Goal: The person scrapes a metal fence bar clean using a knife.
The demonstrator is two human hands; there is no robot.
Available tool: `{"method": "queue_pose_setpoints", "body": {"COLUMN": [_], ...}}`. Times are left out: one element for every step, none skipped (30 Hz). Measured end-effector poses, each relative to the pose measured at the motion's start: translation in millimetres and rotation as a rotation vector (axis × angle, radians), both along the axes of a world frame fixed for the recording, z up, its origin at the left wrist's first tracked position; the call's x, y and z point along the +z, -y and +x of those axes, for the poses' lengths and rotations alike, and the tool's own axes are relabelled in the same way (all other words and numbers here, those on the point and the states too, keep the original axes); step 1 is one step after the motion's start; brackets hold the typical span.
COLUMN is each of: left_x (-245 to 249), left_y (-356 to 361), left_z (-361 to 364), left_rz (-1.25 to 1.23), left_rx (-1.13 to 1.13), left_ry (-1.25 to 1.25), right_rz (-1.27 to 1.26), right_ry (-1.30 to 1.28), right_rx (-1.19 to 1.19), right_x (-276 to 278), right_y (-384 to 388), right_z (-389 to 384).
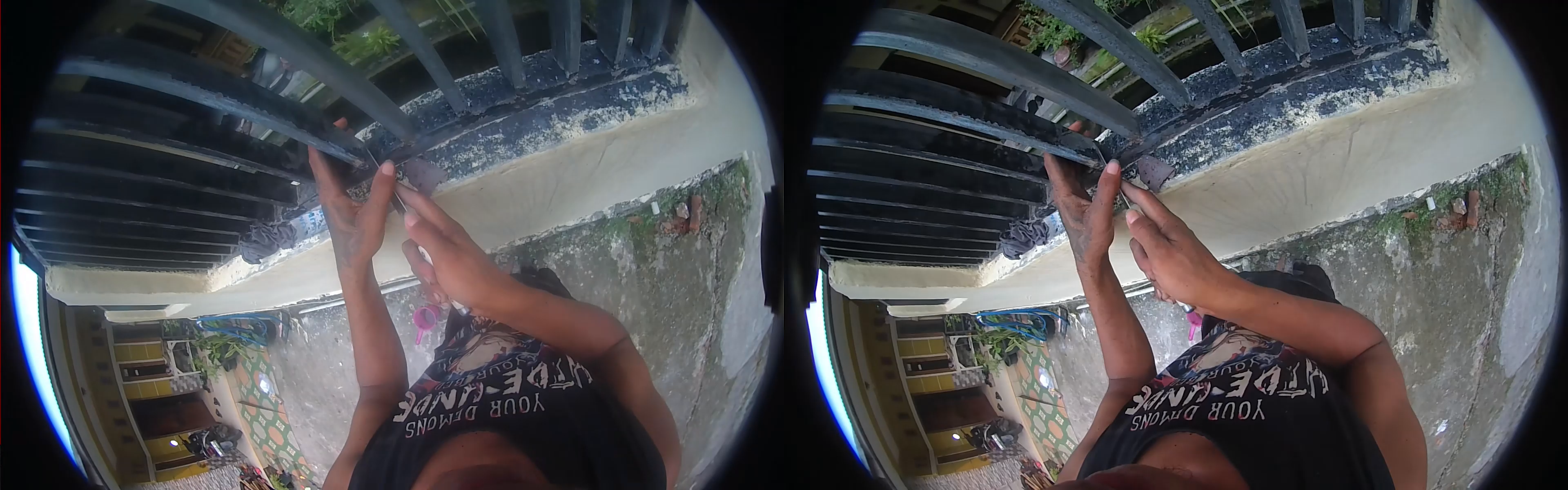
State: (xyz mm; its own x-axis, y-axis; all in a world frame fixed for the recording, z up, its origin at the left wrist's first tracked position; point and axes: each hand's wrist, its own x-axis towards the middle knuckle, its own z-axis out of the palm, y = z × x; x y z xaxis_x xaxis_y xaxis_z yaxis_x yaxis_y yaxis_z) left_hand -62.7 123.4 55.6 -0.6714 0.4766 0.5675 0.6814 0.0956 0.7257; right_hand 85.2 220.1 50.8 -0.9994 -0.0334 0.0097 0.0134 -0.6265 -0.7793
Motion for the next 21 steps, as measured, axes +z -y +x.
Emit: {"method": "queue_pose_setpoints", "body": {"left_x": [-1,-1,1,3,3,4,5,6,3,1,0,-1,-1,0,1,1,0,3,4,5,6], "left_y": [-2,-2,0,1,3,3,3,3,1,-2,-3,-4,-3,-2,-3,-3,-1,-2,-2,-3,-4], "left_z": [1,1,0,-1,-2,-3,-3,0,1,2,2,1,1,0,-2,-2,0,3,4,4,4], "left_rz": [-0.037,-0.030,-0.016,-0.005,-0.006,0.018,0.041,0.057,0.061,0.024,-0.012,-0.006,0.026,0.056,0.062,0.066,0.067,0.001,0.007,0.016,0.024], "left_rx": [0.072,0.076,0.058,0.034,0.027,-0.002,-0.032,-0.044,-0.050,0.006,0.063,0.059,0.038,0.014,0.011,0.011,0.013,0.062,0.064,0.065,0.065], "left_ry": [-0.060,-0.057,-0.012,0.033,0.032,0.022,0.014,0.069,0.074,0.010,-0.057,-0.057,-0.017,0.022,0.020,0.020,0.025,0.037,0.035,0.075,0.116], "right_rz": [-0.003,-0.002,-0.008,-0.099,-0.101,-0.057,-0.014,-0.062,-0.058,-0.054,-0.050,-0.057,-0.055,-0.088,-0.114,-0.109,-0.135,-0.158,-0.152,-0.180,-0.209], "right_ry": [0.030,0.056,0.079,0.077,0.075,0.055,0.038,0.052,0.058,0.067,0.074,0.091,0.092,0.084,0.075,0.079,0.103,0.125,0.123,0.120,0.119], "right_rx": [-0.011,-0.018,-0.028,0.013,0.006,-0.005,-0.018,-0.043,-0.049,-0.080,-0.111,-0.077,-0.080,-0.050,-0.018,-0.015,-0.029,-0.042,-0.041,-0.020,0.000], "right_x": [0,1,2,7,12,17,20,19,14,5,1,13,20,25,28,26,23,21,22,24,27], "right_y": [2,3,5,3,4,6,9,12,15,18,19,13,11,10,9,9,9,9,8,4,2], "right_z": [-2,-4,-6,-2,1,5,6,3,-3,-10,-14,-9,-4,1,1,-2,-5,-8,-9,-9,-8]}}
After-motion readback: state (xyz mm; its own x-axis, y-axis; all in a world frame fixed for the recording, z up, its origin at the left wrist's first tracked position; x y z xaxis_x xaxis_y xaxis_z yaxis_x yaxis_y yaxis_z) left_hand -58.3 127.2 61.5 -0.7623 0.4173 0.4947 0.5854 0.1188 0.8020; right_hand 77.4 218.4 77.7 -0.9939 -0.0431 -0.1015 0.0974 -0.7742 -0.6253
